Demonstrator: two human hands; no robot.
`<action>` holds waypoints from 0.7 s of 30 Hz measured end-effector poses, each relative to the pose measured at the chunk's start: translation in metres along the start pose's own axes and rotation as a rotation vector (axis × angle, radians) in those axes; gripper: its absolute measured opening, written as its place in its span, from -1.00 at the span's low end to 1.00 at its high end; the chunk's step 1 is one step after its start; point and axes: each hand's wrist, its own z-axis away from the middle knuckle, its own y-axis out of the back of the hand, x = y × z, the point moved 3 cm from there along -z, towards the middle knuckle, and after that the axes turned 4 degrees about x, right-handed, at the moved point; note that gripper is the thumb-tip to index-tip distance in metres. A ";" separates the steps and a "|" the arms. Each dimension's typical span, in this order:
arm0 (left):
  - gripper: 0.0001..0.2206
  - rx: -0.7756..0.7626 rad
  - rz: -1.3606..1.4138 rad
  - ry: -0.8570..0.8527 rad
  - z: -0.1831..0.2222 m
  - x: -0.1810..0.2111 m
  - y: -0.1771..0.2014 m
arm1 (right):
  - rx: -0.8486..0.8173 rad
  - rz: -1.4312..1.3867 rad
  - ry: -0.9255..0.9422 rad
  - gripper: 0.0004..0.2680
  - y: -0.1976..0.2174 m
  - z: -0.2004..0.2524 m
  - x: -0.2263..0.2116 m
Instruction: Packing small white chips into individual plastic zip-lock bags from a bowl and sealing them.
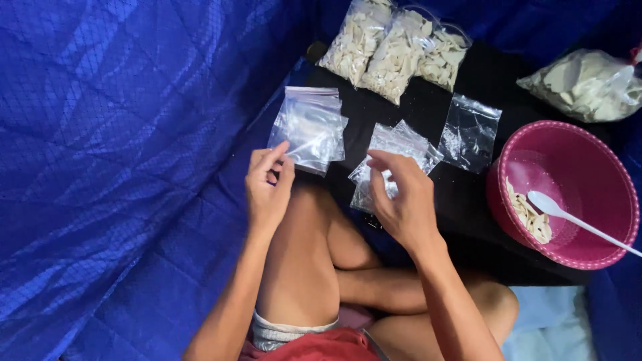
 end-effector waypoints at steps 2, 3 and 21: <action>-0.68 -0.019 0.008 0.016 0.007 0.005 -0.002 | -0.067 -0.015 -0.086 -0.80 -0.015 -0.014 -0.009; -0.66 -0.039 0.015 0.025 0.009 0.008 -0.003 | -0.127 -0.033 -0.172 -0.78 -0.024 -0.023 -0.012; -0.58 0.125 0.378 0.384 -0.002 0.014 -0.023 | -0.211 0.142 -0.284 -0.79 -0.074 -0.048 0.009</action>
